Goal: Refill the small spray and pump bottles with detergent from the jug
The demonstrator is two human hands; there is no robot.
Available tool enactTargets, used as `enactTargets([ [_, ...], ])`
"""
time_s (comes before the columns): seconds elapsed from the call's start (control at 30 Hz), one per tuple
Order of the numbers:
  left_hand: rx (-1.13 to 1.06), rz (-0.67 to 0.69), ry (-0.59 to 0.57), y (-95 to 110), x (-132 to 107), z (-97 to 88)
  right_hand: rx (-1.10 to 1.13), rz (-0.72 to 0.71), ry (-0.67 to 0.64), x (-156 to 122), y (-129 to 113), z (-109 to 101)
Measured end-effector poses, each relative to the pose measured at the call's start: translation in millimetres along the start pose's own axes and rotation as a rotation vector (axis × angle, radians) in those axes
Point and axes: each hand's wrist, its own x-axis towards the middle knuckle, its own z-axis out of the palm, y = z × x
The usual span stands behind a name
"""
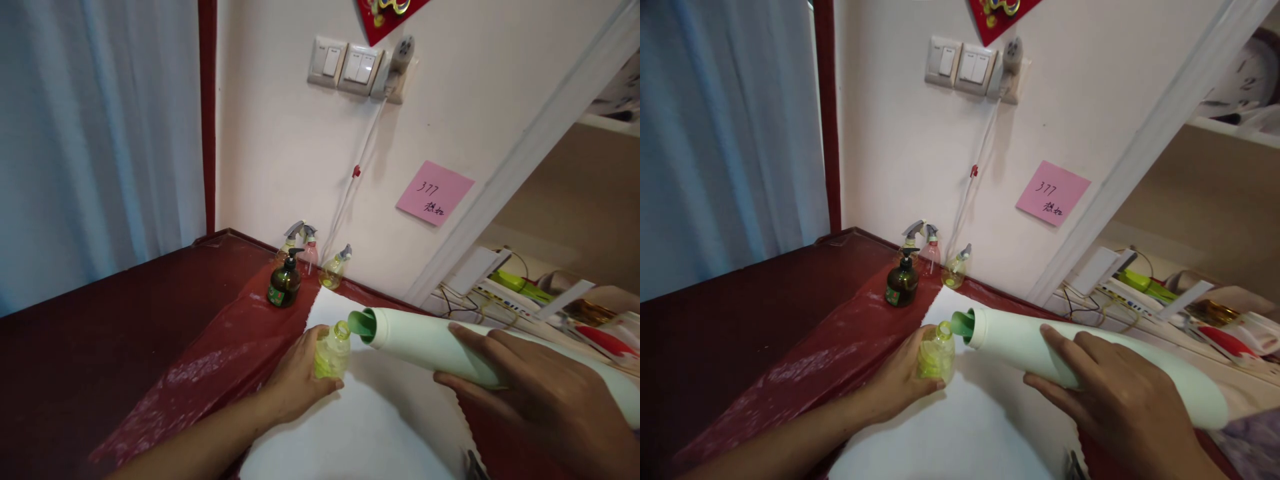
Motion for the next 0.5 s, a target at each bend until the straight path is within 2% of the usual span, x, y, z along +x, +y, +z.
enactTargets([
  [0.13,0.002,-0.009,0.0,0.0,-0.2,0.7,-0.014,0.0,0.034,2.9,0.1,-1.0],
  [0.5,-0.017,-0.023,-0.012,-0.4,-0.5,-0.3,-0.021,-0.009,0.018,4.7,0.1,-2.7],
])
